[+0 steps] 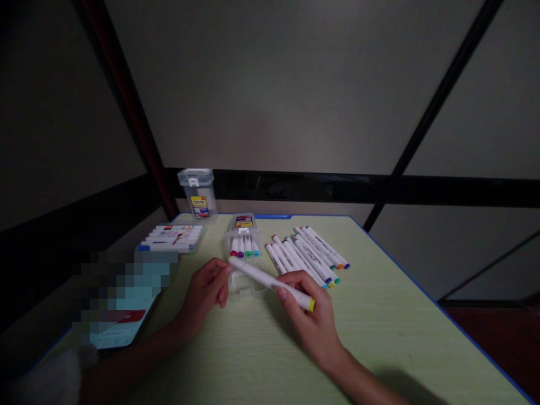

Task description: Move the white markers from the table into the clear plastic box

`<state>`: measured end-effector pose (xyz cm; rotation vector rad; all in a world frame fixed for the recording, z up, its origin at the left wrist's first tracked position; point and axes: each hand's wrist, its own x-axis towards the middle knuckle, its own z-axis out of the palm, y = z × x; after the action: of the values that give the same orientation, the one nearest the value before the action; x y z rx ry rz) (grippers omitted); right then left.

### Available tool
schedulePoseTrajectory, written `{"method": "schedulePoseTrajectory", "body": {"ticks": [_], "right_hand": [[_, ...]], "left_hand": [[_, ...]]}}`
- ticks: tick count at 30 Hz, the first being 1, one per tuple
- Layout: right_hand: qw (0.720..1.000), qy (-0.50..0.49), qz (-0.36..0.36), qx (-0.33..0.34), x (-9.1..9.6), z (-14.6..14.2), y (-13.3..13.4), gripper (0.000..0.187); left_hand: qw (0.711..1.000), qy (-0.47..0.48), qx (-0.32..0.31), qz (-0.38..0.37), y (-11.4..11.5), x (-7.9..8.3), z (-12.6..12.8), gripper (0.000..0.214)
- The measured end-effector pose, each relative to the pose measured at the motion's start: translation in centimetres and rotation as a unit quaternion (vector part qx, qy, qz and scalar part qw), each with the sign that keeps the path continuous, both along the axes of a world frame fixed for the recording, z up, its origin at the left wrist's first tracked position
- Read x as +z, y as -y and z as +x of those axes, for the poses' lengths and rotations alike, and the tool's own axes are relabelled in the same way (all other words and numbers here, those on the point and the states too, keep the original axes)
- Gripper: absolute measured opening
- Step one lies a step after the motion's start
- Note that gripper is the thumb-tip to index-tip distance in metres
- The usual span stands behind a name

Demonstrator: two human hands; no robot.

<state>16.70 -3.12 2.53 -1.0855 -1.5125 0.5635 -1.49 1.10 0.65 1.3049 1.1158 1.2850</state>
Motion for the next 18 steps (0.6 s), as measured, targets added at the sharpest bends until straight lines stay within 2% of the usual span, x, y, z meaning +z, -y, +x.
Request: {"method": "schedulePoseTrajectory", "body": {"ticks": [5,9,18], "right_hand": [[1.000,0.021,0.019,0.004,0.01,-0.07,0.09,0.015],[0.999,0.029,0.022,0.003,-0.15,-0.08,0.00,0.016],[1.000,0.016,0.000,0.016,-0.80,-0.18,-0.43,0.023]], "left_hand": [[1.000,-0.012,-0.022,0.006,0.47,0.16,0.31,0.027],[1.000,-0.008,-0.011,0.007,0.65,0.37,0.39,0.028],[0.999,0.007,-0.006,0.032,0.25,-0.50,0.27,0.030]]}}
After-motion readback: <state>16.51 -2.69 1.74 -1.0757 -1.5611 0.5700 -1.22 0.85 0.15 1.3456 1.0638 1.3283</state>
